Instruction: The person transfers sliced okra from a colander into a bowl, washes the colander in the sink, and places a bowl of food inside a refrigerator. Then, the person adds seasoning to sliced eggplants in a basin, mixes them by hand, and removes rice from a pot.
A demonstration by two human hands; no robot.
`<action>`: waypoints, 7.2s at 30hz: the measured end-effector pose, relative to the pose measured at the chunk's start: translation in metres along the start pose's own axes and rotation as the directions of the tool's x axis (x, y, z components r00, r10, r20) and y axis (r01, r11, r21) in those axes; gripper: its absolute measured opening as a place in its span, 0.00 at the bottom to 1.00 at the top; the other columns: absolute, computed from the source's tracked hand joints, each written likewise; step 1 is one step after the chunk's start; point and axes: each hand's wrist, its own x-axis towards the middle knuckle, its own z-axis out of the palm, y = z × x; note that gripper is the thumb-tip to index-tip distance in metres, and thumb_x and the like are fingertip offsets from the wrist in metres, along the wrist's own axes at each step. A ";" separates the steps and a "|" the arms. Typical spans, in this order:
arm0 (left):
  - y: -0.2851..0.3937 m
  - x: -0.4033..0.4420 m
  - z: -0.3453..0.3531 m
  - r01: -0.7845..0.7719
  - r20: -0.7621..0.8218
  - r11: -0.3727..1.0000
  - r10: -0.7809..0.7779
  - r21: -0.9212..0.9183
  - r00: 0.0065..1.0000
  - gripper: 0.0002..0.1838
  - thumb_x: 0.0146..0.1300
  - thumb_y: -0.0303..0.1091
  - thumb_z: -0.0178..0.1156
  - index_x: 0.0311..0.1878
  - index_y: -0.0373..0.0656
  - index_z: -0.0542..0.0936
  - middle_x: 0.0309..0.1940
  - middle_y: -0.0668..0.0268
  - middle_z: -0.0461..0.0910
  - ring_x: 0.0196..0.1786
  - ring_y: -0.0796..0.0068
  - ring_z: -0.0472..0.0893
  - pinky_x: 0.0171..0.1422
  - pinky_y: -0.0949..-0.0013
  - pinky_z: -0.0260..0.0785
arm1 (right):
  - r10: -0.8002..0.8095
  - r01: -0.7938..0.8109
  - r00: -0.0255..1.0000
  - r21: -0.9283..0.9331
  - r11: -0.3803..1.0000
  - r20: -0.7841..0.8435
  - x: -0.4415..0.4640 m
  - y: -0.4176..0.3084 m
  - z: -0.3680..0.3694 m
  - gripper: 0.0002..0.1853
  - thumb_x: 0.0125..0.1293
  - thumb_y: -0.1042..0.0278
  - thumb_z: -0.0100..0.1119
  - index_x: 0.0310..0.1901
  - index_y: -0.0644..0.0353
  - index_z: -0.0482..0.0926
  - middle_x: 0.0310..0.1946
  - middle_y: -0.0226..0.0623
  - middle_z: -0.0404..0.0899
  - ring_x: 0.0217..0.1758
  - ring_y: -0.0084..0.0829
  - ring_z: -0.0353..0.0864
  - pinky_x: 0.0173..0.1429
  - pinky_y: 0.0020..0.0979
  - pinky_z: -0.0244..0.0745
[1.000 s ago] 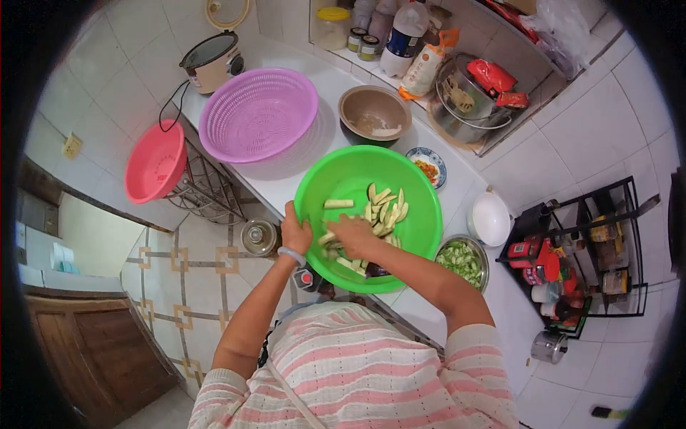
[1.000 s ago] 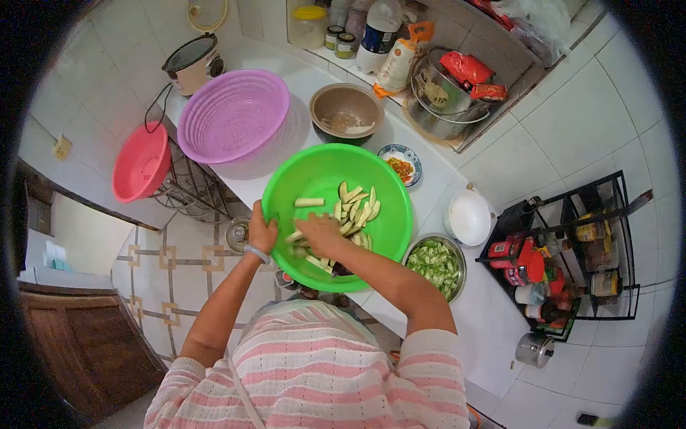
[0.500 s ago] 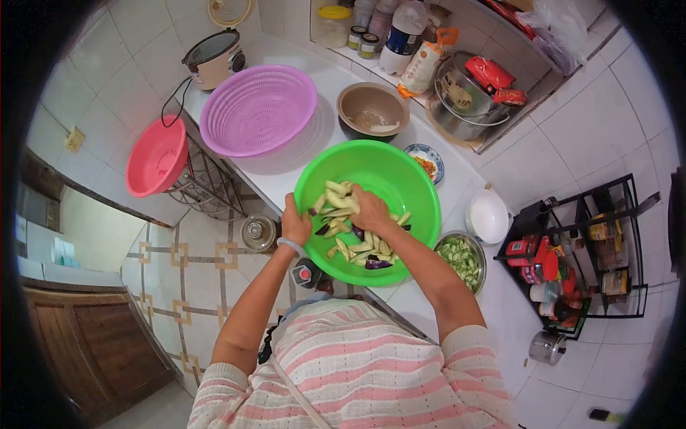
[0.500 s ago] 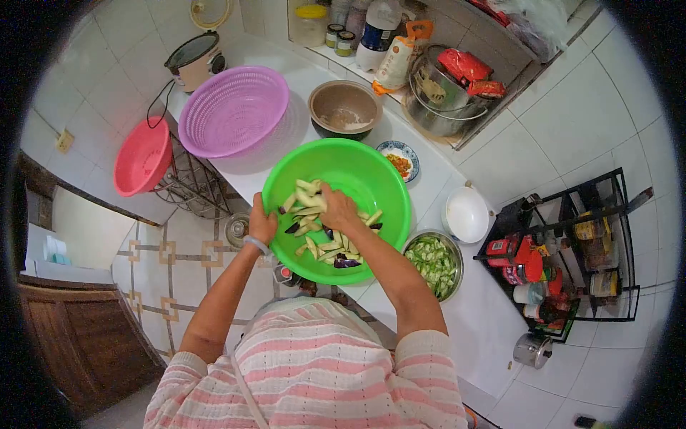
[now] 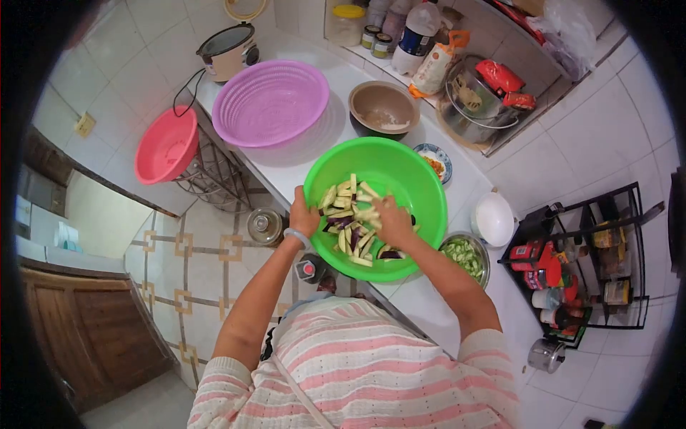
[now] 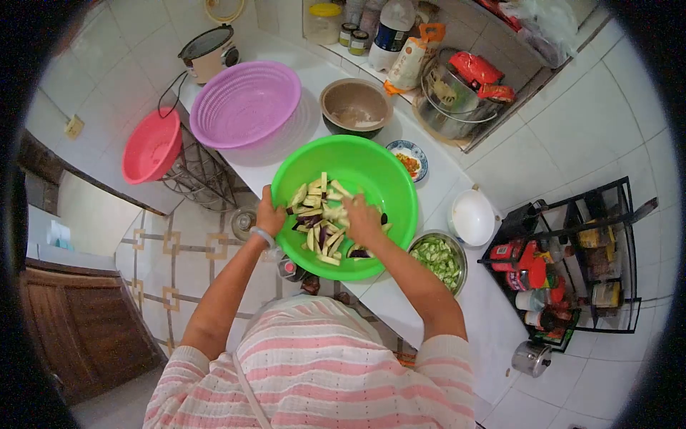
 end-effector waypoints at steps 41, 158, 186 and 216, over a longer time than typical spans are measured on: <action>0.002 -0.005 0.001 0.096 0.039 0.995 -0.095 -0.027 0.995 0.22 0.51 0.17 0.50 0.52 0.39 0.62 0.40 0.47 0.75 0.47 0.49 0.77 0.51 0.59 0.67 | 0.066 -0.062 0.992 0.037 0.997 -0.111 0.047 -0.009 -0.032 0.45 0.46 0.45 0.66 0.66 0.47 0.58 0.66 0.50 0.52 0.64 0.59 0.57 0.60 0.60 0.59; 0.012 -0.012 0.012 -0.033 0.023 0.998 0.032 0.050 0.999 0.20 0.52 0.19 0.50 0.49 0.40 0.61 0.35 0.41 0.76 0.42 0.37 0.75 0.42 0.48 0.66 | -0.045 0.094 0.989 0.372 0.923 -0.139 -0.027 -0.031 -0.005 0.34 0.47 0.71 0.61 0.60 0.56 0.66 0.60 0.53 0.59 0.52 0.54 0.71 0.53 0.45 0.71; 0.012 -0.009 0.012 0.025 0.009 0.999 -0.025 0.031 1.000 0.22 0.52 0.18 0.51 0.51 0.39 0.60 0.35 0.41 0.76 0.43 0.37 0.75 0.44 0.50 0.67 | -0.258 0.288 0.911 -0.046 0.957 0.323 -0.056 0.008 -0.058 0.46 0.44 0.61 0.70 0.66 0.41 0.56 0.58 0.49 0.63 0.57 0.53 0.68 0.56 0.51 0.67; 0.014 0.004 0.019 -0.028 0.037 1.000 0.028 0.004 0.999 0.21 0.53 0.19 0.51 0.52 0.39 0.61 0.37 0.42 0.76 0.43 0.40 0.76 0.45 0.53 0.68 | -0.161 0.152 0.978 -0.080 0.985 -0.131 -0.009 0.014 -0.042 0.33 0.52 0.55 0.62 0.63 0.39 0.64 0.64 0.48 0.56 0.66 0.59 0.54 0.61 0.59 0.54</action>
